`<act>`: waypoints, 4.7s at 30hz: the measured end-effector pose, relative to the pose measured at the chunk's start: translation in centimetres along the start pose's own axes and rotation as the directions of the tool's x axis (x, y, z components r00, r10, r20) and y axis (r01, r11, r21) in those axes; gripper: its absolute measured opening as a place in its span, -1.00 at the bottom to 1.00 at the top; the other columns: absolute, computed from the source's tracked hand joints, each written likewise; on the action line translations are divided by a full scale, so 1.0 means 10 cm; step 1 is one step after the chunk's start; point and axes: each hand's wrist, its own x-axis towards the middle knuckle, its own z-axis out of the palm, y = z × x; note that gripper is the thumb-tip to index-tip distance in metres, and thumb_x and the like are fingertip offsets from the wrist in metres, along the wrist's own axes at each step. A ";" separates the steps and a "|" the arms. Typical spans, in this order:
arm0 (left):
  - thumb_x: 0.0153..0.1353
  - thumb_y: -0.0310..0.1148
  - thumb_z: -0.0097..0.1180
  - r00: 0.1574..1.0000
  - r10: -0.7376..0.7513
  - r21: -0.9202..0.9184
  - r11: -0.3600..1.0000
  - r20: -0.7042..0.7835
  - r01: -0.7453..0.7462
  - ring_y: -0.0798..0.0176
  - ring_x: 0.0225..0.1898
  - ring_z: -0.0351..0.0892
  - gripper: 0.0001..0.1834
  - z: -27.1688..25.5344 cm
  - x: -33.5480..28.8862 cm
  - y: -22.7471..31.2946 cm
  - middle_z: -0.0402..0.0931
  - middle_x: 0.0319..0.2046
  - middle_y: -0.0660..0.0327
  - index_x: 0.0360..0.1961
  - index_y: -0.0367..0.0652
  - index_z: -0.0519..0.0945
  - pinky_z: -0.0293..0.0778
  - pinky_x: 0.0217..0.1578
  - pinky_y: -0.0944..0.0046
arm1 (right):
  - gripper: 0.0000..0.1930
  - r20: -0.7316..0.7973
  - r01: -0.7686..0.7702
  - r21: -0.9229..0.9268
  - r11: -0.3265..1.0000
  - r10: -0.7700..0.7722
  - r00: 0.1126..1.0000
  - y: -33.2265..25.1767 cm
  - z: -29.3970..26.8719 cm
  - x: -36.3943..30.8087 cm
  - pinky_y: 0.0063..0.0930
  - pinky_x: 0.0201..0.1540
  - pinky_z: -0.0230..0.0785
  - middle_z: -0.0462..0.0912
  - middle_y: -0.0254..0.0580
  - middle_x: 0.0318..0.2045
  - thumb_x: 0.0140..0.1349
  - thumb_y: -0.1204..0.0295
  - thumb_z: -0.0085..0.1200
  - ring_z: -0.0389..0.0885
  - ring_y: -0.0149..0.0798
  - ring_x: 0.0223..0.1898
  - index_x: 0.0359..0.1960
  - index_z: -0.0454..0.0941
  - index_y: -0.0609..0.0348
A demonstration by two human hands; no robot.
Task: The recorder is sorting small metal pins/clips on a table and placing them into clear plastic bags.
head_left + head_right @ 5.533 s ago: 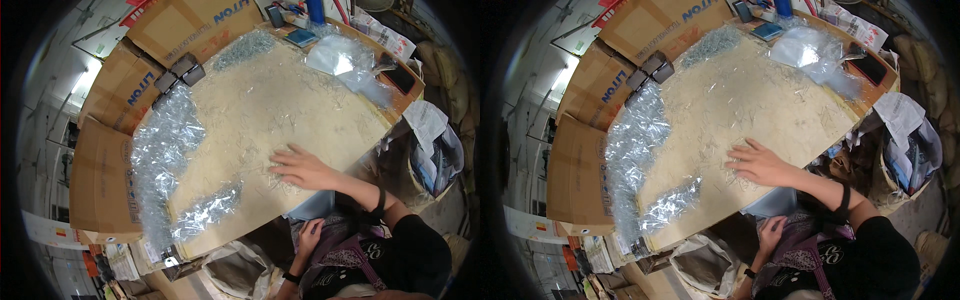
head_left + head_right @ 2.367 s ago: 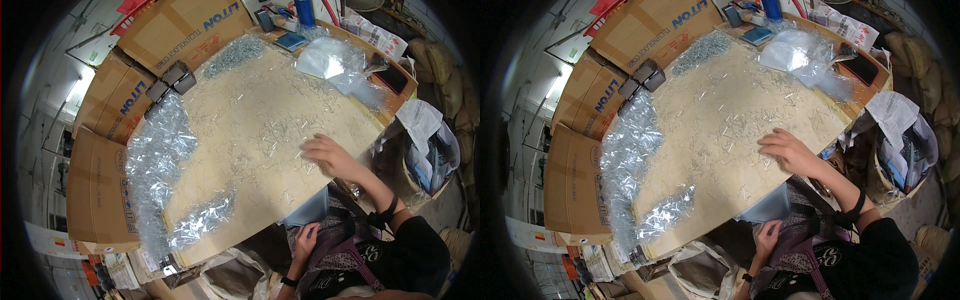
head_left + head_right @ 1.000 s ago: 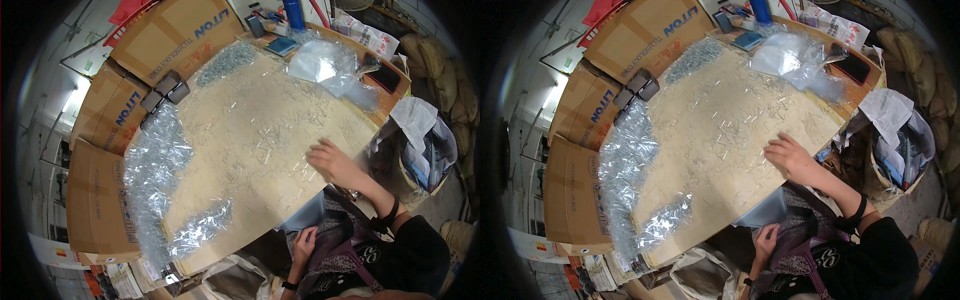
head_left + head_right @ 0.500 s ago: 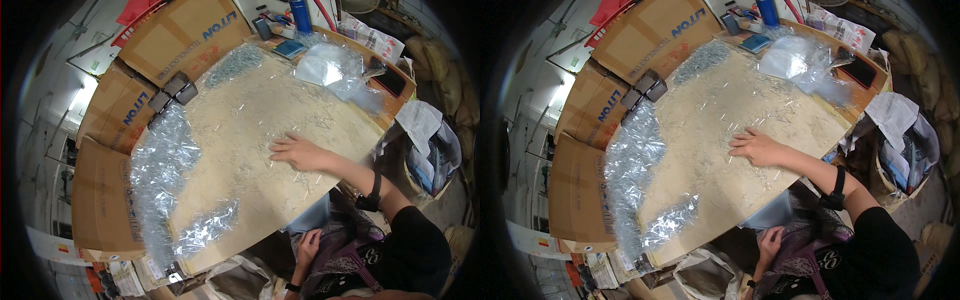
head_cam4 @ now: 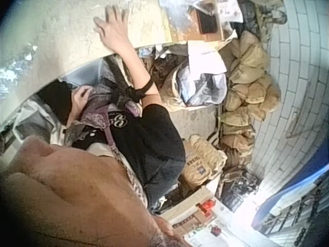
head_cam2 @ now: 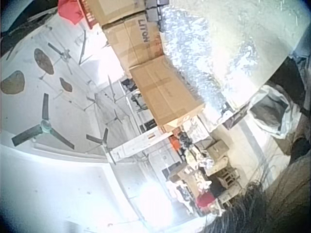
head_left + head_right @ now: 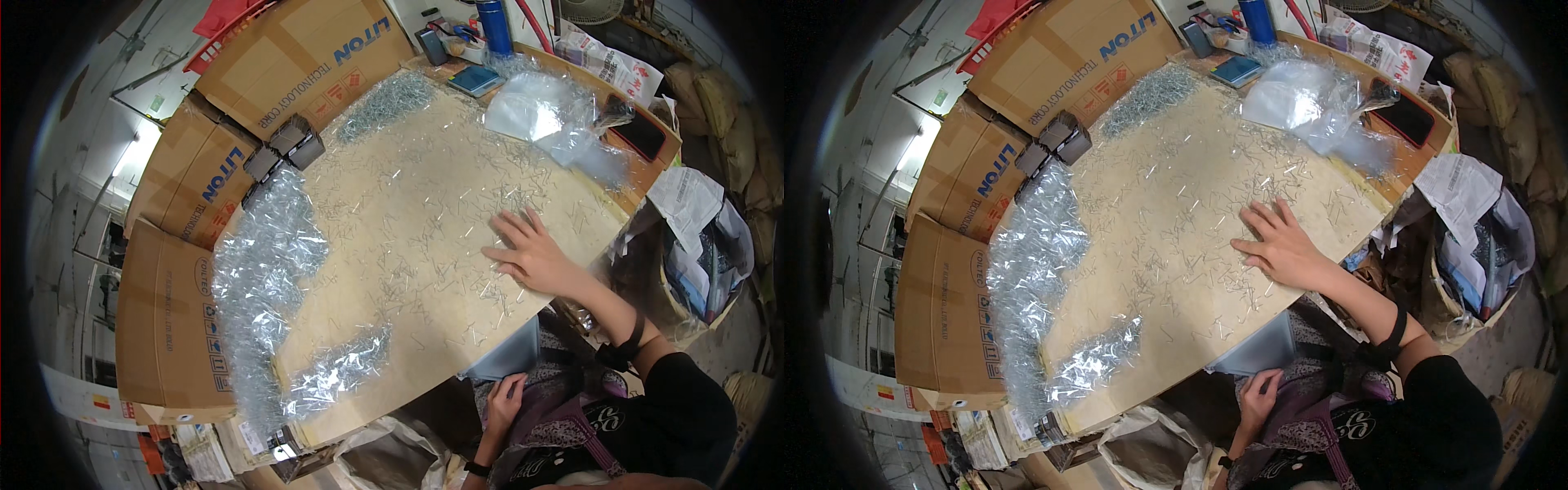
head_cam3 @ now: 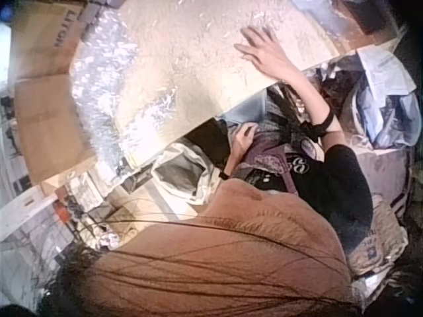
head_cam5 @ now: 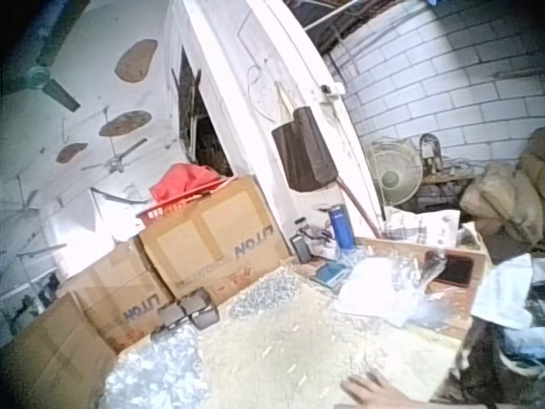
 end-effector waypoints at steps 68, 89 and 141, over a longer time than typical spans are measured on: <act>0.10 -0.56 0.25 0.999 -0.030 -0.021 0.999 -0.013 0.030 0.06 -0.32 0.64 -0.89 -0.04 -0.01 0.06 0.64 -0.35 0.06 -0.31 -0.27 0.65 0.51 -0.26 0.22 | -0.36 0.137 0.284 0.211 0.935 -0.316 0.939 -0.42 0.42 0.27 -0.01 0.41 -0.13 0.20 0.01 0.34 0.23 -0.08 -0.02 0.10 0.05 0.38 0.25 0.34 0.02; 0.11 -0.50 0.27 0.990 -0.140 -0.083 0.987 -0.009 0.139 0.21 -0.33 0.59 -0.86 -0.04 -0.04 0.16 0.64 -0.35 0.13 -0.26 -0.23 0.66 0.46 -0.28 0.31 | -0.27 0.061 0.078 0.154 0.985 -0.089 0.994 -1.06 0.33 -0.05 0.17 0.38 -0.22 0.16 0.04 0.34 0.12 -0.10 0.08 0.06 0.05 0.39 0.29 0.29 -0.07; 0.09 -0.50 0.29 0.968 -0.184 -0.103 0.974 0.173 0.203 0.30 -0.32 0.58 -0.86 -0.12 -0.04 0.18 0.66 -0.33 0.18 -0.28 -0.24 0.68 0.46 -0.23 0.34 | -0.55 -0.053 0.180 0.416 0.891 -0.174 0.983 -0.46 0.00 -1.27 -0.19 0.03 0.13 0.51 -0.18 -0.15 -0.19 0.62 0.01 0.44 -0.12 -0.05 -0.15 0.61 0.08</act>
